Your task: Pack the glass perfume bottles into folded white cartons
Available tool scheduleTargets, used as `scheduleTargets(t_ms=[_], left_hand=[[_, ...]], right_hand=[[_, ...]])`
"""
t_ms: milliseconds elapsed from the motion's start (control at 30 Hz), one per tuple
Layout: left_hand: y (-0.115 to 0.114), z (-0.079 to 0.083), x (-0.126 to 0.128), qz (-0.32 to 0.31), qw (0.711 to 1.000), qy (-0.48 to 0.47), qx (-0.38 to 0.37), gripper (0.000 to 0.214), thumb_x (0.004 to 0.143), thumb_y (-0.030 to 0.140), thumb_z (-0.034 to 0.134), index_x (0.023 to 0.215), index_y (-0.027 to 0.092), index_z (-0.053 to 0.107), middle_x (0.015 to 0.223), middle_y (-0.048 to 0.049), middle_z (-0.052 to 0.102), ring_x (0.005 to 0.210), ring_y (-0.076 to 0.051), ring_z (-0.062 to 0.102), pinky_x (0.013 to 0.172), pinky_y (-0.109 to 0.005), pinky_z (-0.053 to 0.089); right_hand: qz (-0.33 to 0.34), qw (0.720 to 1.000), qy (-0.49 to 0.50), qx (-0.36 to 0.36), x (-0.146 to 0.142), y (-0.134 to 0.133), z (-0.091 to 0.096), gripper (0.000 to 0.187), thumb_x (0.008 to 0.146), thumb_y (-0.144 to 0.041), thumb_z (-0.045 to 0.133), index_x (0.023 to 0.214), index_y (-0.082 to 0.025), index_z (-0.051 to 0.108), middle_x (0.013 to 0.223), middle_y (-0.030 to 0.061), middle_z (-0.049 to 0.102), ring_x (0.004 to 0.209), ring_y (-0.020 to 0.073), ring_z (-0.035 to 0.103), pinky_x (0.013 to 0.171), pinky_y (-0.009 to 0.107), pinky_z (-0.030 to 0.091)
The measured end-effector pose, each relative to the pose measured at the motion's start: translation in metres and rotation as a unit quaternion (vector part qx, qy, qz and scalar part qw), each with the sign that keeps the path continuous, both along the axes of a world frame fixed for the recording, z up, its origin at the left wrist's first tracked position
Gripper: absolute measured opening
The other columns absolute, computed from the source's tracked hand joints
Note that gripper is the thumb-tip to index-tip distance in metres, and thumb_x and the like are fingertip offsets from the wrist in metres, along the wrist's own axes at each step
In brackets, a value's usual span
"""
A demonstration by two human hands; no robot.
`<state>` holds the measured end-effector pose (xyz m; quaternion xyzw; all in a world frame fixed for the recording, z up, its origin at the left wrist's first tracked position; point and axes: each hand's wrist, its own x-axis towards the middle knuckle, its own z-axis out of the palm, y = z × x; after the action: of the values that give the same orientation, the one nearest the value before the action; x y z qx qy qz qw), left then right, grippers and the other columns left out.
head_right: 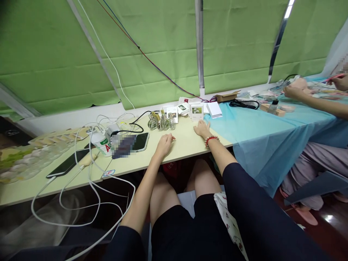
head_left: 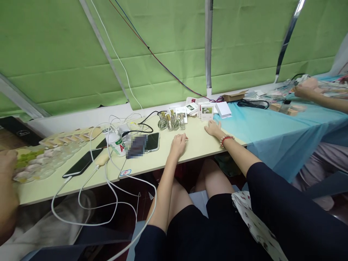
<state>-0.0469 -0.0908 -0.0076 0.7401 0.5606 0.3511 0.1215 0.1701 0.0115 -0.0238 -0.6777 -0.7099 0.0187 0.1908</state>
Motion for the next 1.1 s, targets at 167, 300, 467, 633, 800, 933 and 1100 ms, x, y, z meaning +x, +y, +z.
scheduleTargets(t_ms=[167,300,467,633,800,933,1100], left_hand=[[-0.002,0.001,0.001,0.001,1.0,-0.008,-0.004,0.044,0.095,0.035,0.024,0.08,0.019,0.062,0.092,-0.0093,0.062,0.098,-0.023,0.051,0.092,-0.037,0.037],[-0.003,0.002,0.001,0.0,1.0,-0.011,-0.004,0.044,0.095,0.035,0.024,0.079,0.019,0.062,0.092,-0.0095,0.062,0.098,-0.023,0.052,0.091,-0.037,0.037],[-0.001,0.001,0.0,0.003,1.0,-0.009,0.004,0.044,0.095,0.035,0.025,0.078,0.019,0.062,0.091,-0.0094,0.063,0.096,-0.023,0.052,0.09,-0.037,0.038],[-0.002,0.003,-0.001,0.022,0.999,-0.013,0.031,0.031,0.091,0.029,0.036,0.073,0.02,0.06,0.084,-0.0059,0.062,0.088,-0.02,0.053,0.086,-0.035,0.038],[-0.005,0.007,-0.002,0.074,0.992,-0.044,0.087,0.022,0.087,0.023,0.039,0.065,0.02,0.045,0.074,-0.0019,0.052,0.072,-0.015,0.048,0.071,-0.028,0.038],[-0.006,0.008,-0.003,0.093,0.989,-0.046,0.102,0.023,0.077,0.013,0.043,0.059,0.02,0.032,0.069,0.0007,0.042,0.062,-0.013,0.039,0.06,-0.026,0.031],[-0.007,0.006,-0.006,0.079,0.993,-0.021,0.082,0.024,0.064,-0.001,0.037,0.054,0.019,0.028,0.062,0.0011,0.037,0.058,-0.012,0.035,0.055,-0.026,0.025]], right_hand=[[0.023,0.999,-0.004,-0.025,0.002,0.002,0.001,0.052,0.091,-0.036,0.029,0.131,-0.006,0.043,0.142,0.0207,0.039,0.133,0.0293,0.031,0.109,0.058,0.014],[0.023,0.999,-0.002,-0.028,0.002,0.003,0.001,0.059,0.09,-0.038,0.032,0.137,-0.003,0.035,0.149,0.0224,0.027,0.138,0.0297,0.022,0.11,0.058,0.008],[0.039,0.999,0.015,-0.024,0.001,0.0,0.003,0.053,0.088,-0.039,0.036,0.13,-0.01,0.048,0.141,0.0186,0.043,0.132,0.0305,0.034,0.109,0.059,0.01],[0.027,0.999,0.039,0.01,0.001,-0.005,0.005,0.043,0.085,-0.034,0.042,0.118,-0.014,0.06,0.125,0.0131,0.06,0.119,0.028,0.049,0.107,0.053,0.02],[0.005,0.998,0.053,0.035,0.002,-0.01,0.007,0.034,0.084,-0.022,0.041,0.103,-0.014,0.067,0.112,0.0104,0.066,0.103,0.022,0.059,0.086,0.03,0.041],[-0.022,0.997,0.057,0.04,0.0,-0.014,0.008,0.032,0.085,-0.023,0.039,0.097,-0.016,0.068,0.102,0.0106,0.069,0.093,0.023,0.062,0.073,0.029,0.043],[-0.035,0.997,0.058,0.031,-0.002,-0.015,0.009,0.03,0.084,-0.026,0.043,0.097,-0.017,0.068,0.099,0.0103,0.07,0.091,0.0243,0.063,0.071,0.029,0.043]])
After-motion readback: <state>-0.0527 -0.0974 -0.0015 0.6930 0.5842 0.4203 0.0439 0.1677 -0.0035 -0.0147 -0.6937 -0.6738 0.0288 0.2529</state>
